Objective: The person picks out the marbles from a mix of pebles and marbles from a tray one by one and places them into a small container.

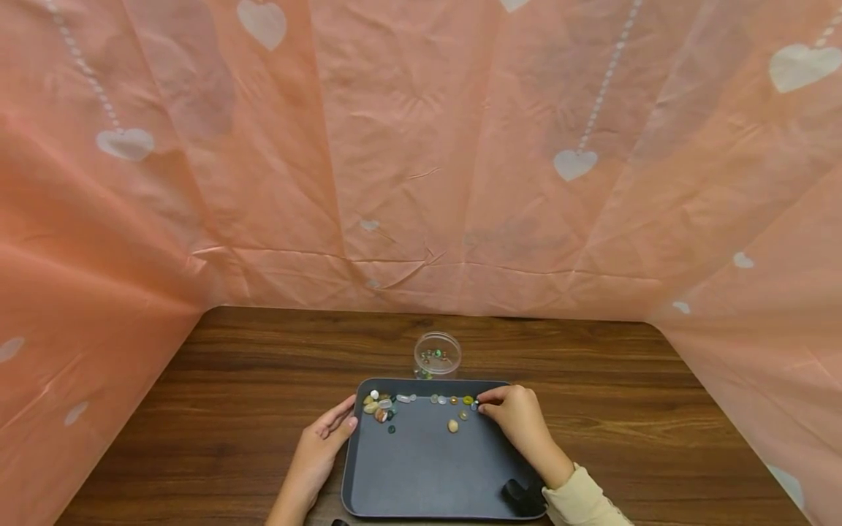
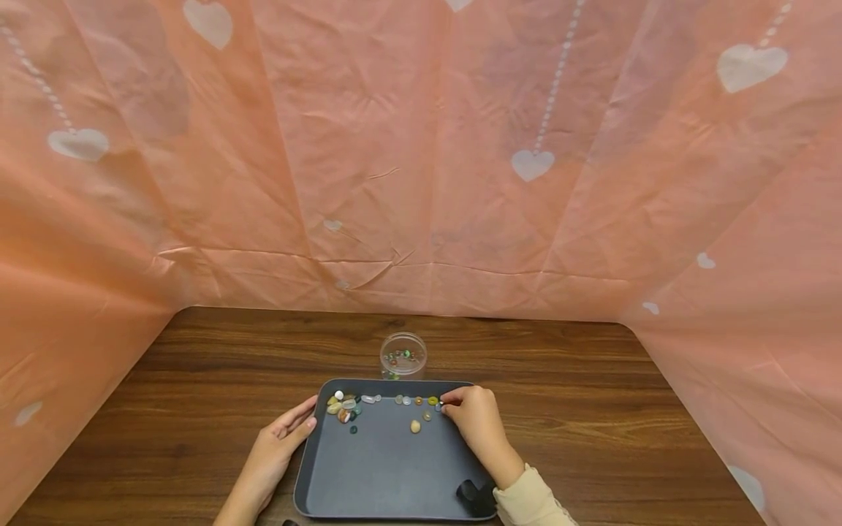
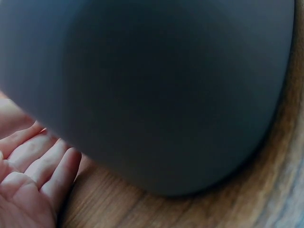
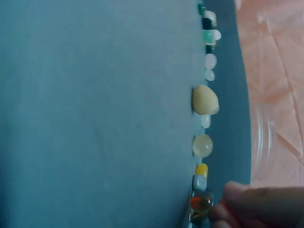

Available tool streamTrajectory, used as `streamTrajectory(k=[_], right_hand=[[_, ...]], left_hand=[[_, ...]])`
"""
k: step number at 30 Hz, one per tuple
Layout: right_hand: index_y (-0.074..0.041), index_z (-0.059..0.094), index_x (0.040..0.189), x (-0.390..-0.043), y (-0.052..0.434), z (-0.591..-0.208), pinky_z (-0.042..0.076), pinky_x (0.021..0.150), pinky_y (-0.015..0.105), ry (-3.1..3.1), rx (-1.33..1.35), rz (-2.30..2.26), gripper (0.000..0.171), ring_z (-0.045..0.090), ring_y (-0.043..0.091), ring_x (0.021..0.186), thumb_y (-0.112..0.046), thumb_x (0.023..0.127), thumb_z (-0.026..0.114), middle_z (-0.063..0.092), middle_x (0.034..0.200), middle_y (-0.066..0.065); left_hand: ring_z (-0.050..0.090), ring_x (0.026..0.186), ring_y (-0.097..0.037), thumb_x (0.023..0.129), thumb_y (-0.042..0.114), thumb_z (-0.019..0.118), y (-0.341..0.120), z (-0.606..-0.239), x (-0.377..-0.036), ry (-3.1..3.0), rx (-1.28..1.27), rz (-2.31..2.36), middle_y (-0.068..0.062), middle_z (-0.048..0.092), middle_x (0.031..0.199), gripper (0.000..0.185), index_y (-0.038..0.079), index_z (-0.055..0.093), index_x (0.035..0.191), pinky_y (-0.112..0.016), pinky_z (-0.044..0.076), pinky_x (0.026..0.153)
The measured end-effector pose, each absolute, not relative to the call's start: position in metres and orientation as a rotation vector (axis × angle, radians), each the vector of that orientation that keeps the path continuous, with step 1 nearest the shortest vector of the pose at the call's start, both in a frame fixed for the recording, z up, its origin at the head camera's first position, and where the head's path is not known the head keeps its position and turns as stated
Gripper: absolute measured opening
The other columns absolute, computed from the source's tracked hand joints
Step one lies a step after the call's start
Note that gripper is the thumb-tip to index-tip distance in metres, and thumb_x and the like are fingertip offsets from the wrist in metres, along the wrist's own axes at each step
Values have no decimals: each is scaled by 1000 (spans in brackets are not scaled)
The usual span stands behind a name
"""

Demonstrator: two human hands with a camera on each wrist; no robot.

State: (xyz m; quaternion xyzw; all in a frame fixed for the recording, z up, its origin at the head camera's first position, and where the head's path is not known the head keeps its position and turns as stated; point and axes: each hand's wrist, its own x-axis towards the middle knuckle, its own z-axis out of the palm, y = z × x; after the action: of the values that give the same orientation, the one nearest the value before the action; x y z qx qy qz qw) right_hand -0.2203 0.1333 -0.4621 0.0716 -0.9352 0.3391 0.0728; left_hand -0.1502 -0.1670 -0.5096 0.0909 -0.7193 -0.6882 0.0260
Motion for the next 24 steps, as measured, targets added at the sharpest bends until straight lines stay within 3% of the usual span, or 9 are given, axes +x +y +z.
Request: streamTrajectory(k=[8,20,24], right_hand=[[-5,80,76,-222,133,-464,57,67,36,-2824,280,923,8,73,23,78,2,72,81,77,75,7],[-5,79,76,-222,130,-465,56,62,30,-2848,345,823,5,71,18,73,-1,74,82,76,74,5],[-7,81,76,-224,131,-460,53,60,26,-2835,264,981,4,71,16,73,-6,74,84,77,75,4]], left_hand=[[57,119,1,97,21,65,-168,-510,-149,-2224,267,-2132,-14,59,140,47,4,56,140,-8,44,93],[55,131,-21,96,23,65,-168,-509,-149,-2248,278,-2102,-13,60,139,47,6,57,139,-9,44,93],[54,133,-27,97,23,65,-168,-510,-150,-2243,275,-2112,-14,60,139,47,5,57,139,-9,45,93]])
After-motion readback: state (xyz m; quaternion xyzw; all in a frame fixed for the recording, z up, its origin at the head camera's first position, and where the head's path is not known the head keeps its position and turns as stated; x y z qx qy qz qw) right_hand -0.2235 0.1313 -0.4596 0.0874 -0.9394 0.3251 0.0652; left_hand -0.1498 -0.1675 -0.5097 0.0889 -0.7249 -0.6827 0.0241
